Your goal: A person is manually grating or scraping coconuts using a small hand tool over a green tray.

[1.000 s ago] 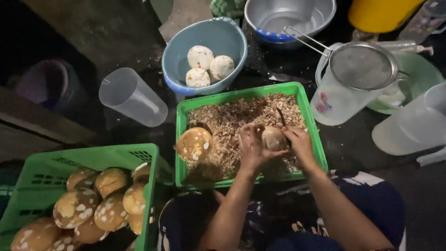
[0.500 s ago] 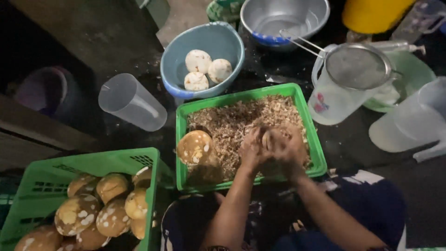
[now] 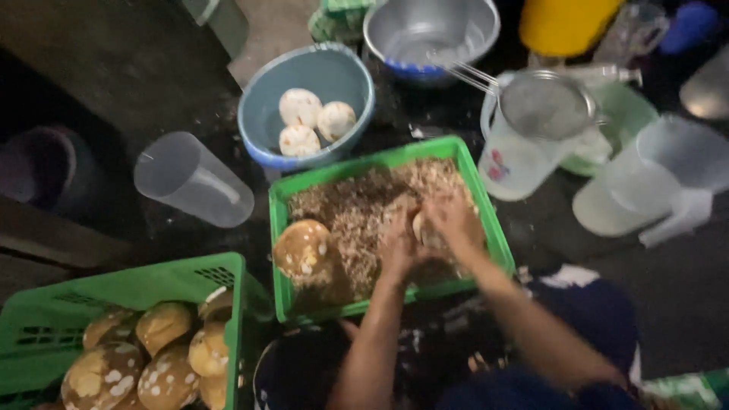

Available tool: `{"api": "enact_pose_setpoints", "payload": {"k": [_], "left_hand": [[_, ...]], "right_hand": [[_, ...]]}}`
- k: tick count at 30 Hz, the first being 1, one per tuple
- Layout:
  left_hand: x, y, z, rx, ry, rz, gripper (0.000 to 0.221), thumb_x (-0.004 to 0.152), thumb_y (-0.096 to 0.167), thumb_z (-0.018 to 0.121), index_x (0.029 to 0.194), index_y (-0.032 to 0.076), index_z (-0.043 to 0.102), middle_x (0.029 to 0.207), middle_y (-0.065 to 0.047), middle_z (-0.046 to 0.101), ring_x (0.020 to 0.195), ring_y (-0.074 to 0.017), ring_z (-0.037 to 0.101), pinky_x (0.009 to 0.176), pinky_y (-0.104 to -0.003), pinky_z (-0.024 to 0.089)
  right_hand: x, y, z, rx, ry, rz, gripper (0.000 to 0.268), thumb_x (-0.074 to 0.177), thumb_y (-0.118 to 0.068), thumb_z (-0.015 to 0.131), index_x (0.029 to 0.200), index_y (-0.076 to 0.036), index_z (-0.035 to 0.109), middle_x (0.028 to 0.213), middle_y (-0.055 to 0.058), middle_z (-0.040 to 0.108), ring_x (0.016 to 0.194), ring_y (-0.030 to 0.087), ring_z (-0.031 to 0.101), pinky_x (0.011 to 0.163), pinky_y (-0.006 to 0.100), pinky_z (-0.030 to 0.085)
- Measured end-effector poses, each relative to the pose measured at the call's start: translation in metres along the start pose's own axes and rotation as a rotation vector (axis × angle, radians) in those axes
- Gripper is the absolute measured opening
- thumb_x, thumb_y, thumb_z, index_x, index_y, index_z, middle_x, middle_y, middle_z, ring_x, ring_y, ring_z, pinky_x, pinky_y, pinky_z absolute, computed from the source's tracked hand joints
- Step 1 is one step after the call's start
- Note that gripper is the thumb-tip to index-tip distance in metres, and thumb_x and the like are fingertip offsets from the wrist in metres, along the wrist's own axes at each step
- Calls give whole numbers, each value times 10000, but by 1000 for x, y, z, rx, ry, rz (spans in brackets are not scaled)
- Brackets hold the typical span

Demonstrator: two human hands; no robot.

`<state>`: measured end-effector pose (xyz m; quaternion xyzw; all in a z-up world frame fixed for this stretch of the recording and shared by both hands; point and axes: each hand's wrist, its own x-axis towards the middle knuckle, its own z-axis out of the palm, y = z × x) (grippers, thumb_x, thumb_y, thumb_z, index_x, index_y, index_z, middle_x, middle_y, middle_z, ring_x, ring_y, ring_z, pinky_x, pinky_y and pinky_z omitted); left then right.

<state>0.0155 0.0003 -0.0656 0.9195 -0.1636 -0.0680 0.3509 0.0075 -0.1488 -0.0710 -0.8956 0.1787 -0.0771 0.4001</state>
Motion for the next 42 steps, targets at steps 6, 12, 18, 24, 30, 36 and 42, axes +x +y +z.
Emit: {"api": "enact_pose_setpoints", "payload": {"k": [6, 12, 18, 24, 30, 36, 42], "left_hand": [[-10, 19, -30, 21, 35, 91, 1090, 616, 363, 888, 1524, 74, 357, 1465, -223, 469, 1316, -447, 495, 1094, -551, 422], [-36, 31, -55, -83, 91, -17, 1088, 462, 486, 925, 1429, 245, 489, 1379, -150, 466, 1267, -442, 536, 980, -574, 515], [-13, -12, -12, -219, 127, -154, 990, 542, 424, 908, 1426, 329, 472, 1322, -127, 530, 1231, -404, 601, 1007, -511, 514], [-36, 33, -69, -195, 215, -8, 1096, 376, 375, 961, 1378, 299, 522, 1270, -83, 574, 1215, -393, 613, 1014, -528, 517], [-22, 16, -31, -30, 284, 51, 1054, 320, 462, 944, 1278, 244, 563, 1185, -55, 566, 1099, -393, 643, 915, -528, 557], [-21, -1, -9, 9, 297, 41, 988, 452, 404, 913, 1343, 235, 519, 1248, -93, 543, 1113, -416, 641, 913, -525, 567], [13, -40, 17, 77, 336, 136, 1028, 431, 329, 966, 1345, 122, 541, 1231, -185, 589, 1161, -431, 623, 954, -506, 538]], "right_hand": [[4, -27, -6, 313, -88, 223, 421, 849, -310, 692, 1246, -180, 634, 1243, 112, 646, 1224, 287, 602, 1043, 461, 463], [25, 65, 41, 749, -130, 175, 252, 919, -253, 710, 1113, -104, 768, 902, 178, 606, 724, 298, 580, 502, 313, 377], [-38, 1, 11, -257, 199, -489, 369, 803, -297, 715, 1168, -347, 735, 1175, 16, 636, 1052, 288, 647, 862, 388, 564], [-28, -41, -34, 608, 28, 121, 229, 851, -364, 794, 1037, -230, 777, 1083, -28, 700, 1030, 176, 653, 947, 337, 507], [-54, -53, -22, 529, 61, 3, 239, 871, -144, 708, 1089, -54, 740, 1097, 170, 701, 1048, 343, 657, 913, 431, 533], [-38, -32, 0, 283, 292, -361, 298, 831, -250, 769, 1112, -174, 705, 941, 112, 645, 860, 295, 666, 828, 414, 534], [-30, -20, 20, 12, 253, -348, 472, 866, -351, 673, 1298, -186, 579, 1309, 136, 522, 1329, 337, 500, 1127, 567, 332]]}}
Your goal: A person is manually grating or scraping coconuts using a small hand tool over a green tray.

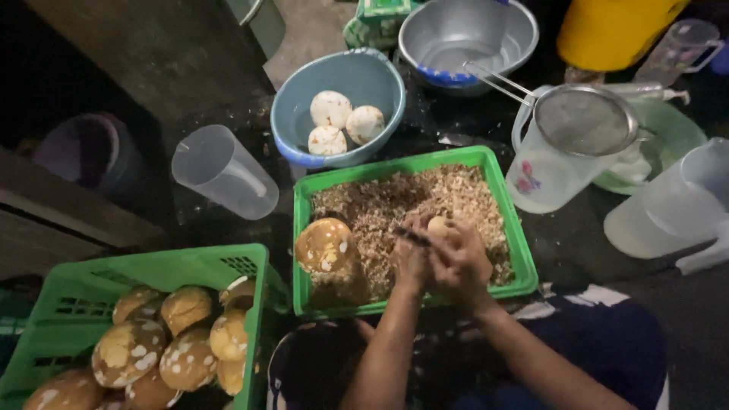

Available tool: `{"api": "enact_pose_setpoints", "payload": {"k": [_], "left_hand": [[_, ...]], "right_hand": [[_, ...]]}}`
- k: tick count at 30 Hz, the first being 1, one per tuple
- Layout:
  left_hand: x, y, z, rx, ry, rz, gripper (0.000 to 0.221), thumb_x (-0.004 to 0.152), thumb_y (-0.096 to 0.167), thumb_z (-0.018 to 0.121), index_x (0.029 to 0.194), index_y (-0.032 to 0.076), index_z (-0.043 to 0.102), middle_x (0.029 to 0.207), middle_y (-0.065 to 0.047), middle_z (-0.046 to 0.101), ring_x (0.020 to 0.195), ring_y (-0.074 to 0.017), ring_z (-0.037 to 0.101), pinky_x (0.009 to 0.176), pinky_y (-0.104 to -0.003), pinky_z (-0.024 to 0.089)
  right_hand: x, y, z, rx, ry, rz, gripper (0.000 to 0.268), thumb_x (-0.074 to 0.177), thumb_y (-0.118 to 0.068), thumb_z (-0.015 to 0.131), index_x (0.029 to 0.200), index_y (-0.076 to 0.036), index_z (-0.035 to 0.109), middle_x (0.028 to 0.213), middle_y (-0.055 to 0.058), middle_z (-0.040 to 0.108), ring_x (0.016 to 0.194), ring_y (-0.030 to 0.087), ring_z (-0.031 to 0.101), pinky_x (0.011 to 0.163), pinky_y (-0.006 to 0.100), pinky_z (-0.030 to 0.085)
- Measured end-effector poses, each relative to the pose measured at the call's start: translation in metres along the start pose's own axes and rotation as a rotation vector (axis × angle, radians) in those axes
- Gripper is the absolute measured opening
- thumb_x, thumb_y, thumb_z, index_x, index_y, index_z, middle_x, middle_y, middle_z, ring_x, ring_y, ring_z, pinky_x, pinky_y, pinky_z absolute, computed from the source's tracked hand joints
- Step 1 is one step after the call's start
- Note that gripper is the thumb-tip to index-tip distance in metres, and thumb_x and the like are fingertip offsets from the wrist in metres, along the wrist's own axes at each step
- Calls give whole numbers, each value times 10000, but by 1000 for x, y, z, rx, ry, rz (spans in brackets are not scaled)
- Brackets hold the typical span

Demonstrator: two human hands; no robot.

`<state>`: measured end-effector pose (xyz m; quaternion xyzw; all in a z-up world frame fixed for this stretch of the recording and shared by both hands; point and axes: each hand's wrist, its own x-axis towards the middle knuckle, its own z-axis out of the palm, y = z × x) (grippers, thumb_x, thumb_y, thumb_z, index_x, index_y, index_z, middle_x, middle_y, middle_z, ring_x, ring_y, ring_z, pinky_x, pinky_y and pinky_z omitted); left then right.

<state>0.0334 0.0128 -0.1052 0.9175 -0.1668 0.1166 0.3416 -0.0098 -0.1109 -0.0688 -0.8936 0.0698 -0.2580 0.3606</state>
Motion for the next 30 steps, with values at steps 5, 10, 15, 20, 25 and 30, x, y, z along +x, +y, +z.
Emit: {"api": "enact_pose_setpoints", "payload": {"k": [5, 10, 15, 20, 25, 30], "left_hand": [[-19, 30, -26, -84, -10, -53, 1170, 280, 590, 905, 1325, 225, 525, 1221, -108, 566, 1153, -371, 626, 934, -498, 562], [-11, -9, 16, -11, -2, 11, 1022, 434, 401, 946, 1337, 207, 510, 1240, -93, 576, 1245, -305, 560, 982, -449, 536], [-18, 34, -38, -123, -20, -31, 993, 463, 464, 916, 1332, 203, 513, 1241, -112, 547, 1162, -360, 631, 964, -465, 554], [-9, -23, 20, -207, -34, -29, 1001, 451, 369, 961, 1353, 187, 566, 1272, -175, 559, 1154, -393, 629, 951, -424, 557], [-9, 51, -76, -29, -131, 136, 1013, 416, 293, 951, 1342, 271, 540, 1320, -91, 505, 1223, -396, 582, 987, -495, 543], [-13, 57, -80, -219, -172, -167, 1130, 471, 399, 946, 1452, 294, 397, 1421, -155, 448, 1298, -442, 535, 1025, -571, 499]], "right_hand": [[26, -35, -34, 104, -177, 593, 355, 964, -513, 609, 1260, -348, 504, 1044, 60, 741, 1077, 353, 687, 977, 526, 491], [-27, -19, -15, -312, 62, -432, 260, 827, -420, 720, 1085, -400, 743, 1235, -2, 585, 1087, 209, 665, 928, 334, 562], [31, -10, -20, -21, -180, 404, 286, 944, -488, 644, 1094, -246, 621, 1277, 2, 604, 1107, 360, 654, 969, 507, 533], [8, -28, -22, -131, -83, -297, 339, 816, -285, 749, 1144, -375, 755, 1214, 122, 621, 1051, 406, 674, 833, 450, 588], [55, 39, 23, 484, -352, 804, 318, 779, -357, 771, 1083, -265, 788, 1172, 116, 717, 1075, 356, 679, 789, 476, 563], [18, 9, -11, 215, -225, 517, 384, 792, -301, 790, 1159, -200, 750, 1154, 147, 705, 994, 385, 693, 801, 474, 572]]}}
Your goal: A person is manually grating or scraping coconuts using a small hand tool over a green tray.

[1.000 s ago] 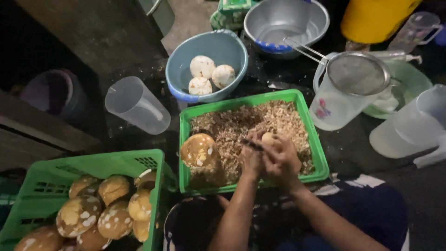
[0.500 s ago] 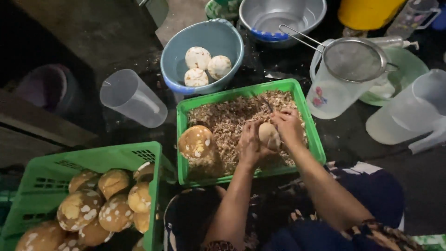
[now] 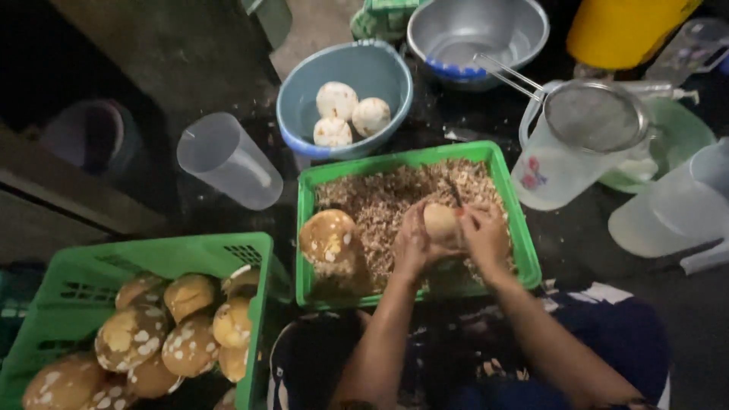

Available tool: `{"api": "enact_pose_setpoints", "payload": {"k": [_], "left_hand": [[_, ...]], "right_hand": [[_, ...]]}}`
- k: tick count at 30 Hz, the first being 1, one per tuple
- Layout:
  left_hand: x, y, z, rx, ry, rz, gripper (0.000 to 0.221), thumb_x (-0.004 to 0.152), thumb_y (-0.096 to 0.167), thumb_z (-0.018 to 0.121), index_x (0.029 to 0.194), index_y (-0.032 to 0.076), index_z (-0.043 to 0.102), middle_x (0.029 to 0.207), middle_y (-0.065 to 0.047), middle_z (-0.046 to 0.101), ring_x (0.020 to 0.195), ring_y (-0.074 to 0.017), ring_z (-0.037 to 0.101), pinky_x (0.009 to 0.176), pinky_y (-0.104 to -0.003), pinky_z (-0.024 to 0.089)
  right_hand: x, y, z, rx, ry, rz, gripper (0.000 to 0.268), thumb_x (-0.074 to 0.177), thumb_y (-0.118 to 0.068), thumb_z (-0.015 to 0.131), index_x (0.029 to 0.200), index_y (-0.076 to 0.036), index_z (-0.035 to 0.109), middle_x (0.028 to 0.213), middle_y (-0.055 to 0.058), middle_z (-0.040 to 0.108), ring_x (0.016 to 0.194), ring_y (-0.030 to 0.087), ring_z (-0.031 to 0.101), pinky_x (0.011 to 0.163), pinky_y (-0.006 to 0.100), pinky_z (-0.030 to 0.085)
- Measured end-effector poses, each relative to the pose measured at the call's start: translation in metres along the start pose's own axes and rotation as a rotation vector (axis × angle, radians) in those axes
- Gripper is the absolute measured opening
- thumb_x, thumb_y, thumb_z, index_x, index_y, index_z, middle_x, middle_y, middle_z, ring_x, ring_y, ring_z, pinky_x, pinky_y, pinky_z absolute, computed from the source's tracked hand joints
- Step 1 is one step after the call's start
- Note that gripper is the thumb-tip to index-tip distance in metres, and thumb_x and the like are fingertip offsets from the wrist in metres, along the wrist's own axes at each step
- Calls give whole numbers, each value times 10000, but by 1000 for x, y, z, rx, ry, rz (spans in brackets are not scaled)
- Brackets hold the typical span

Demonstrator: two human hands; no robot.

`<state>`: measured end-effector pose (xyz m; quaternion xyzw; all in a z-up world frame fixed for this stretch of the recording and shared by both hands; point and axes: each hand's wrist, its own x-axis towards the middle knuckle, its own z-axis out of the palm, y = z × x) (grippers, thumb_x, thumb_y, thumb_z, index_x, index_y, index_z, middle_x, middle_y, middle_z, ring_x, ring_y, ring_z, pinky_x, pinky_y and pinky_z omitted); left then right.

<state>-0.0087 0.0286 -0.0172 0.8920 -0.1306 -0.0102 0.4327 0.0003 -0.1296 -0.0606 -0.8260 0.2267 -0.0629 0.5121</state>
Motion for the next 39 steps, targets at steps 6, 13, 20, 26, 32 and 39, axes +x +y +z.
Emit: {"api": "enact_pose_setpoints", "payload": {"k": [6, 13, 20, 26, 32, 39], "left_hand": [[16, -11, 24, -25, -5, -141, 924, 668, 399, 784, 1485, 340, 357, 1428, -161, 480, 1196, -469, 604, 1012, -574, 505], [42, -103, 84, 162, 47, 40, 1137, 554, 446, 858, 1529, 114, 379, 1346, -272, 569, 1276, -467, 558, 1004, -564, 513], [64, -85, 63, 55, 148, 288, 1099, 620, 393, 885, 1528, 62, 361, 1451, -343, 456, 1404, -511, 383, 1213, -536, 224], [52, -95, 69, 141, 39, 95, 1205, 489, 472, 888, 1527, 269, 310, 1529, -93, 432, 1450, -251, 402, 1086, -468, 464], [33, -34, 26, -135, -70, -293, 1044, 568, 406, 868, 1489, 389, 376, 1404, -57, 601, 1296, -314, 569, 1115, -469, 460], [11, -36, 30, 64, -78, -193, 1239, 398, 584, 910, 1457, 422, 288, 1343, 48, 508, 1198, -306, 633, 982, -469, 551]], "right_hand": [[-3, -7, -3, -198, 200, -229, 341, 887, -421, 707, 1165, -230, 659, 1031, 47, 629, 975, 247, 662, 804, 367, 540], [-37, 11, 35, -740, 315, -451, 526, 787, -641, 649, 1150, -263, 606, 1162, -27, 581, 1045, 132, 643, 672, 241, 506], [21, -11, 4, -384, 488, -837, 260, 977, -117, 652, 1196, -13, 745, 1359, 296, 603, 1228, 454, 582, 842, 522, 590], [43, 3, 11, -558, 137, -434, 280, 782, -468, 712, 1057, -469, 765, 1239, 43, 663, 1053, 295, 683, 877, 402, 597], [-38, -61, 2, -388, 73, -221, 714, 704, -569, 781, 1357, -375, 569, 1111, 25, 664, 1065, 234, 671, 866, 408, 580], [20, -5, 10, -50, -34, -130, 388, 922, -504, 621, 1150, -192, 586, 1031, 113, 721, 1047, 314, 694, 969, 468, 513]]}}
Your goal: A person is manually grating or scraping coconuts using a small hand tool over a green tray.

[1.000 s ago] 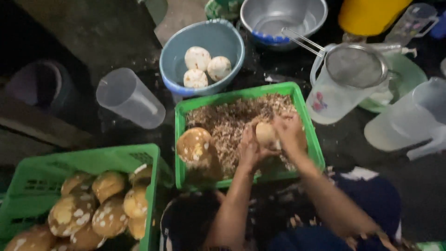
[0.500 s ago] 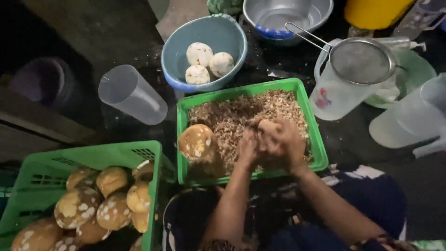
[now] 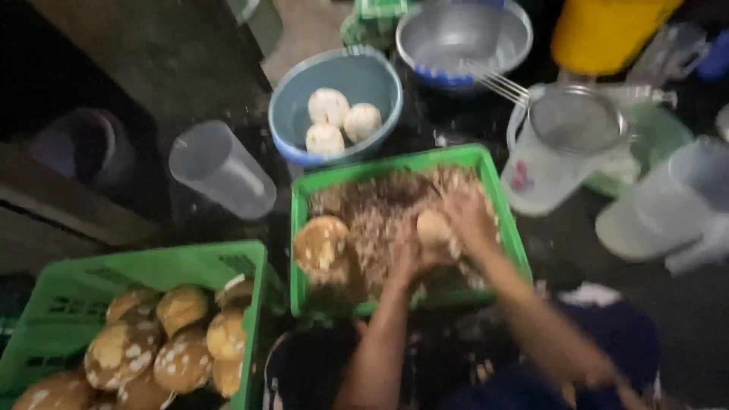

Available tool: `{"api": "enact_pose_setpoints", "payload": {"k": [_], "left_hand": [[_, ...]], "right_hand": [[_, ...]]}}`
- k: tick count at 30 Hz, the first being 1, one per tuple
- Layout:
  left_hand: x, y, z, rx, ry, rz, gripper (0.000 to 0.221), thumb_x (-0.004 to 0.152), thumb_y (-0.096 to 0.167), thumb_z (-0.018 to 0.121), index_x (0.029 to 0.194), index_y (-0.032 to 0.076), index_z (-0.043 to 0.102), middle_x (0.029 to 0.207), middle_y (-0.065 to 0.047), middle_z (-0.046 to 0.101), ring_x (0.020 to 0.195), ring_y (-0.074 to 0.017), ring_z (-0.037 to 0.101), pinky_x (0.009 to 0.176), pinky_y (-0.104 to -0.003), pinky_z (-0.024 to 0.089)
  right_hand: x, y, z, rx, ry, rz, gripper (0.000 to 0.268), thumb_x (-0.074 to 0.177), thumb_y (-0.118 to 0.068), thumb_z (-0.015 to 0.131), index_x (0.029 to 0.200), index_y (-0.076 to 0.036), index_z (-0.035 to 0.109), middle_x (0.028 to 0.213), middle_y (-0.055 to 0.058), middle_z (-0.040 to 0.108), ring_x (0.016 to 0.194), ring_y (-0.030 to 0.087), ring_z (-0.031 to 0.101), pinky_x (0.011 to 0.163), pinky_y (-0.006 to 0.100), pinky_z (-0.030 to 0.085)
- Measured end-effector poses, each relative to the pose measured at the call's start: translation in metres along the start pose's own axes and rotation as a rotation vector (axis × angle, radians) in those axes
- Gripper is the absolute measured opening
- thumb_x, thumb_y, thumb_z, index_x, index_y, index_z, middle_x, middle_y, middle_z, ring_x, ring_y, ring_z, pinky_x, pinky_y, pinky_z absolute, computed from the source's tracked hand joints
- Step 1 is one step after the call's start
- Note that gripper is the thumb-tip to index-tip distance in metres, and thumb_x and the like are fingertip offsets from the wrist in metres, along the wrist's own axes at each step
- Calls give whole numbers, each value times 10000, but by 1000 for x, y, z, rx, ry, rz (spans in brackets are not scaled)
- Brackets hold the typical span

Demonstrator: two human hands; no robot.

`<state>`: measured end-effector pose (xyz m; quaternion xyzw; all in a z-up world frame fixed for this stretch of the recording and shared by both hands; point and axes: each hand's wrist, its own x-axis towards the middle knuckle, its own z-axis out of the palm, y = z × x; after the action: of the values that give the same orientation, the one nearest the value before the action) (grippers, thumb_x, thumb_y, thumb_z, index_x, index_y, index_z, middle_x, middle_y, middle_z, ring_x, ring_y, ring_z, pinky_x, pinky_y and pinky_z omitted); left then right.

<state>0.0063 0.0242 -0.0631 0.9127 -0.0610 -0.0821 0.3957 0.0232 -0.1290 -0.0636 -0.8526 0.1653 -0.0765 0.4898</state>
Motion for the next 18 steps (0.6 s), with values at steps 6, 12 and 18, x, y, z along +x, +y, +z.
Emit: {"api": "enact_pose_setpoints", "payload": {"k": [6, 12, 18], "left_hand": [[4, 6, -7, 61, 61, 99, 1007, 423, 481, 912, 1333, 284, 527, 1184, -109, 643, 1126, -348, 652, 909, -461, 552], [-12, 48, -41, 59, -21, 76, 895, 603, 351, 884, 1367, 184, 450, 1275, -223, 607, 1227, -413, 612, 995, -542, 520], [-4, 18, -22, -41, -30, 46, 1197, 402, 517, 956, 1430, 325, 373, 1345, -114, 538, 1247, -356, 606, 1066, -479, 487]], "right_hand": [[-52, -3, -6, -380, 254, -328, 264, 833, -448, 714, 937, -212, 661, 1128, 6, 633, 1043, 254, 659, 850, 356, 532], [4, -18, -17, -77, 39, 98, 396, 827, -480, 727, 1105, -242, 576, 1117, -114, 728, 1040, 205, 702, 888, 413, 549], [28, 48, 24, 12, 71, 155, 319, 817, -530, 732, 1076, -350, 684, 1152, -154, 693, 1062, 212, 687, 881, 385, 547]]}}
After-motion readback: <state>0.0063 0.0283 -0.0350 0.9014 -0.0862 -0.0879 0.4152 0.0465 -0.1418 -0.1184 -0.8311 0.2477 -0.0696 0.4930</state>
